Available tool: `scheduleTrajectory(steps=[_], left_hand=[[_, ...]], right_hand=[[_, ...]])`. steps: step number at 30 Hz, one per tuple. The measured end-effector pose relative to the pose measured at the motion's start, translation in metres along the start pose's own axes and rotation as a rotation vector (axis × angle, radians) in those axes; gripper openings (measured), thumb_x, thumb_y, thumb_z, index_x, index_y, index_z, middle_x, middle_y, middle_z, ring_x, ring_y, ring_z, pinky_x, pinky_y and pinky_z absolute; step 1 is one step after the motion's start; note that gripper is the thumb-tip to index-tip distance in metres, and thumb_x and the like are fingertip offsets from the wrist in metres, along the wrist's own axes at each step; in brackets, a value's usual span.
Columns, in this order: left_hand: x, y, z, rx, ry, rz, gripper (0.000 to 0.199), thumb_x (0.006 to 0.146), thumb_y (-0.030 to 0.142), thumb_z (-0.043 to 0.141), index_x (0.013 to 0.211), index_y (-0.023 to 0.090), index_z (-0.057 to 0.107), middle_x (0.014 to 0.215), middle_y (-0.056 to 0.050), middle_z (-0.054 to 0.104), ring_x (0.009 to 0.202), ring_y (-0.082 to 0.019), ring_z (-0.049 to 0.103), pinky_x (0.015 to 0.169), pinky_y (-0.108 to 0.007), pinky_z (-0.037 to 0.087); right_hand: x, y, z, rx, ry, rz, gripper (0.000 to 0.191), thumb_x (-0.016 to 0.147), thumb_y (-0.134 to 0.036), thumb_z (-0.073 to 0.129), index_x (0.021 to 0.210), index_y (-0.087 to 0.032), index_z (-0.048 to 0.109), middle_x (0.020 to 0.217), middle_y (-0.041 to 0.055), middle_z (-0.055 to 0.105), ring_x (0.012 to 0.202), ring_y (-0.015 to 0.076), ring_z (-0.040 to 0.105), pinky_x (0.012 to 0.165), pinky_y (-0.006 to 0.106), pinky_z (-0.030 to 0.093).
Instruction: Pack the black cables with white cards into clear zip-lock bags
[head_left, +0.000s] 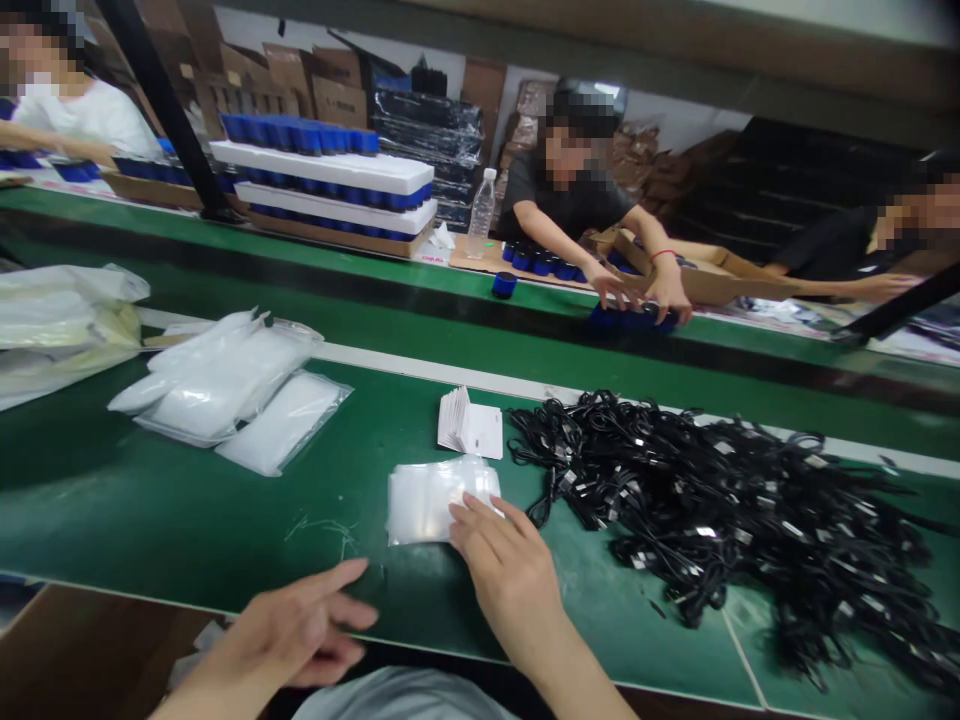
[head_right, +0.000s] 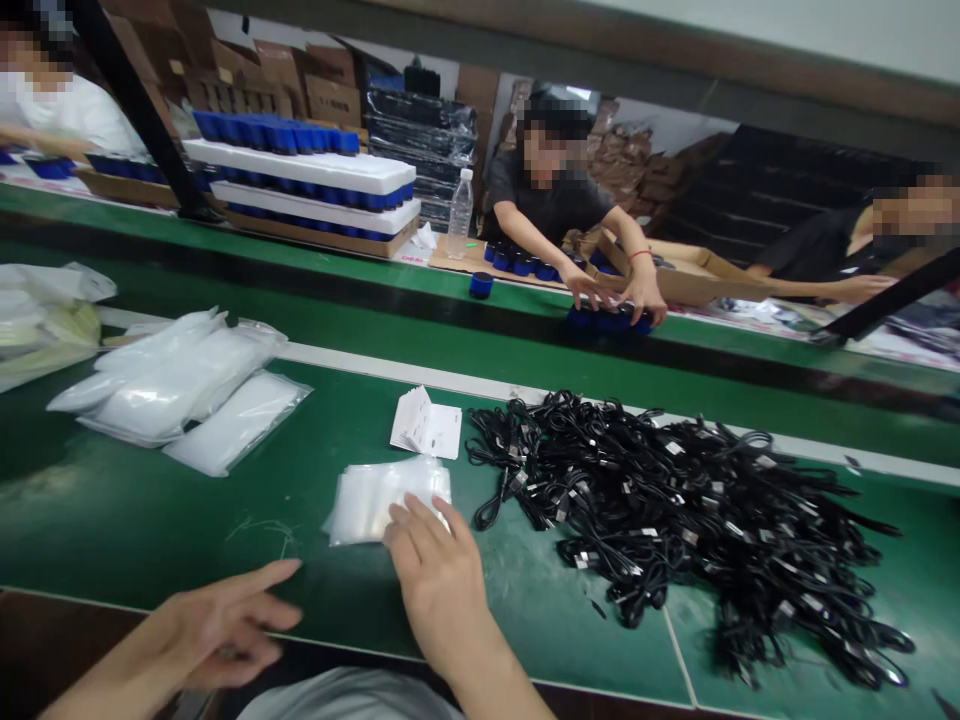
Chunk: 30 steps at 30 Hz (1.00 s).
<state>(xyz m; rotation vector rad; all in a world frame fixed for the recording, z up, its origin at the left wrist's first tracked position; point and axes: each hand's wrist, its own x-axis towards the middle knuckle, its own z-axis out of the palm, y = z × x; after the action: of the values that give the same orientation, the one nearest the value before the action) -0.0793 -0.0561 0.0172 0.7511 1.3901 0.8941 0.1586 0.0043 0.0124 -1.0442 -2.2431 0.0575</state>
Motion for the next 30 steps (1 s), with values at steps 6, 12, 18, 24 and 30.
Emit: scheduleTrajectory(steps=[6,12,18,24,30], left_hand=[[0.027,0.036,0.079,-0.156,-0.084,-0.083,0.032,0.061,0.036,0.078,0.083,0.015,0.069,0.076,-0.004,0.071,0.072,-0.017,0.067,0.071,-0.027,0.057],[0.043,0.027,0.099,-0.077,0.013,0.029,0.031,0.064,0.043,0.073,0.075,0.015,0.065,0.065,0.0,0.068,0.07,-0.015,0.067,0.069,-0.023,0.056],[0.055,0.023,0.091,0.249,0.11,0.168,0.032,0.071,0.05,0.06,0.075,0.018,0.058,0.062,0.001,0.065,0.06,-0.015,0.064,0.058,-0.025,0.054],[0.052,0.033,0.067,1.019,0.366,0.547,0.039,0.077,0.045,0.055,0.049,0.021,0.042,0.043,0.006,0.044,0.04,-0.01,0.042,0.043,-0.022,0.032],[0.067,0.02,0.075,1.129,-0.074,1.051,0.016,0.085,0.03,0.054,0.097,0.024,0.063,0.097,-0.002,0.068,0.093,-0.016,0.063,0.082,-0.024,0.05]], right_hand=[[-0.011,-0.01,-0.017,0.16,0.117,-0.058,0.008,0.093,-0.016,0.048,0.095,-0.019,0.055,0.107,0.0054,0.069,0.108,0.021,0.059,0.091,0.036,0.044],[-0.025,0.004,-0.016,0.252,0.104,0.479,0.029,0.087,-0.022,0.055,0.115,-0.018,0.047,0.116,0.0131,0.059,0.105,0.0232,0.059,0.084,0.037,0.052],[-0.027,0.011,-0.002,0.065,-0.044,0.371,0.038,0.083,-0.013,0.056,0.12,-0.012,0.05,0.12,0.016,0.058,0.112,0.0288,0.054,0.095,0.048,0.046],[-0.039,0.028,0.006,0.045,-0.129,0.362,0.049,0.082,0.001,0.037,0.128,-0.012,0.046,0.128,0.0154,0.054,0.114,0.0234,0.055,0.09,0.037,0.052],[-0.04,0.032,-0.002,-0.058,-0.077,0.315,0.051,0.08,0.006,0.031,0.122,-0.013,0.051,0.12,0.0147,0.06,0.112,0.0214,0.057,0.09,0.036,0.052]])
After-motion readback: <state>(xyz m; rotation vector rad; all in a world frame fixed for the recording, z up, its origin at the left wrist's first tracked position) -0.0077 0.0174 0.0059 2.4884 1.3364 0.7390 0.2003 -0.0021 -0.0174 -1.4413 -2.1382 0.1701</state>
